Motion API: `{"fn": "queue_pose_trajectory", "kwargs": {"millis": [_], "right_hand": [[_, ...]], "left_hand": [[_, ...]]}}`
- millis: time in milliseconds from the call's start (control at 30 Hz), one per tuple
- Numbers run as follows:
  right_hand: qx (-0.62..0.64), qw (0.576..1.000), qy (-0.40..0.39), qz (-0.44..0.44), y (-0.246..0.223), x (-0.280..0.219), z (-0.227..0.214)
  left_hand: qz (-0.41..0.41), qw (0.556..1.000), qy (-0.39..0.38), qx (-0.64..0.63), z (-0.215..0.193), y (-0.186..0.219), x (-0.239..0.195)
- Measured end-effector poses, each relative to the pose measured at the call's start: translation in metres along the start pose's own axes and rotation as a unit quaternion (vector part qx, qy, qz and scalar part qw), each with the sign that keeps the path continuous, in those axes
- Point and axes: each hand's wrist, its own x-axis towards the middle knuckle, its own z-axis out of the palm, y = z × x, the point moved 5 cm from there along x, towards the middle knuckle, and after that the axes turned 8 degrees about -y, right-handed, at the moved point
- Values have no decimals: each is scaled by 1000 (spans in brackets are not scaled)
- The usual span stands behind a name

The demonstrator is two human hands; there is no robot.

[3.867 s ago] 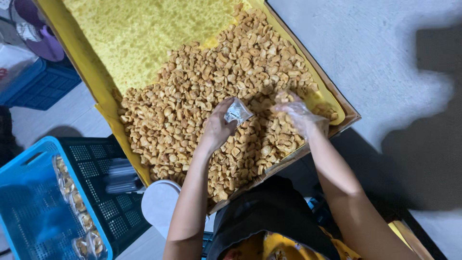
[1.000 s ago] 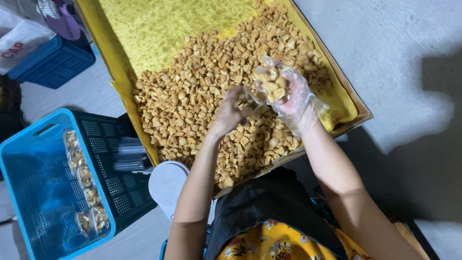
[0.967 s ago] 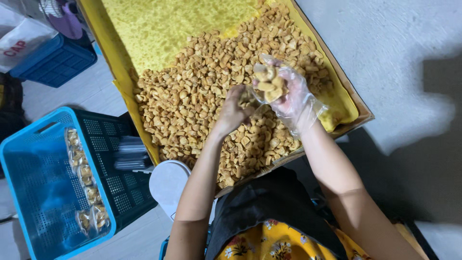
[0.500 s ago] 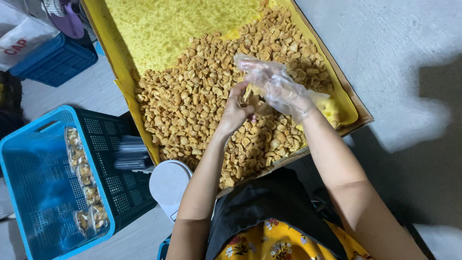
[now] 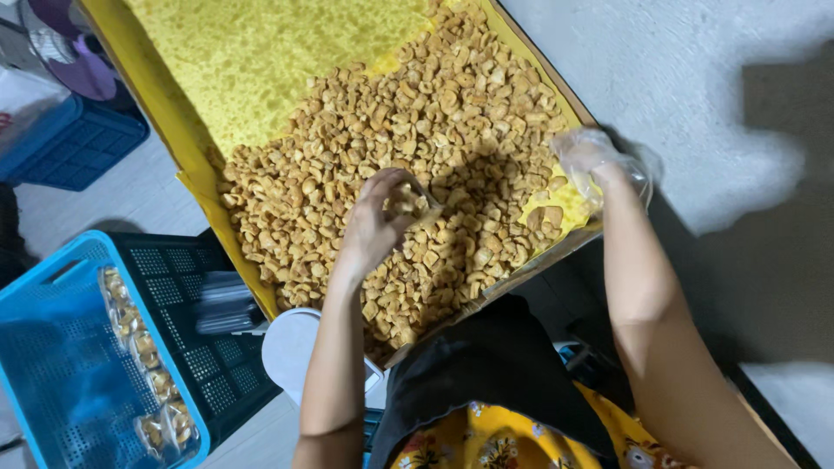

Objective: The person fills small silver bags with snack pieces from a large tray using their hands, weighs each bag on a digital scale, and places the filled bags into a blue plastic crate.

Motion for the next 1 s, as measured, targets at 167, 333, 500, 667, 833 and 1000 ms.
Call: {"fn": "queue_pose_trajectory", "kwargs": {"millis": [167, 333, 500, 667, 833, 1000], "right_hand": [[77, 992, 15, 95, 37, 2, 48], [-153, 987, -42, 26, 33, 93, 121], [-371, 917, -22, -146, 21, 111, 157], [542, 826, -32, -153, -35, -12, 91], [561, 755, -180, -289, -117, -102, 39], [482, 730, -244, -419, -183, -162, 49]], "left_hand": [[-16, 999, 8, 42, 9, -34, 3], [-145, 979, -19, -142, 6, -35, -10], [-99, 967, -57, -226, 13, -28, -7], [-17, 984, -52, -168, 10, -2, -13], [-30, 971, -59, -230, 11, -1, 6], [-19, 966, -31, -256, 26, -28, 16]]}}
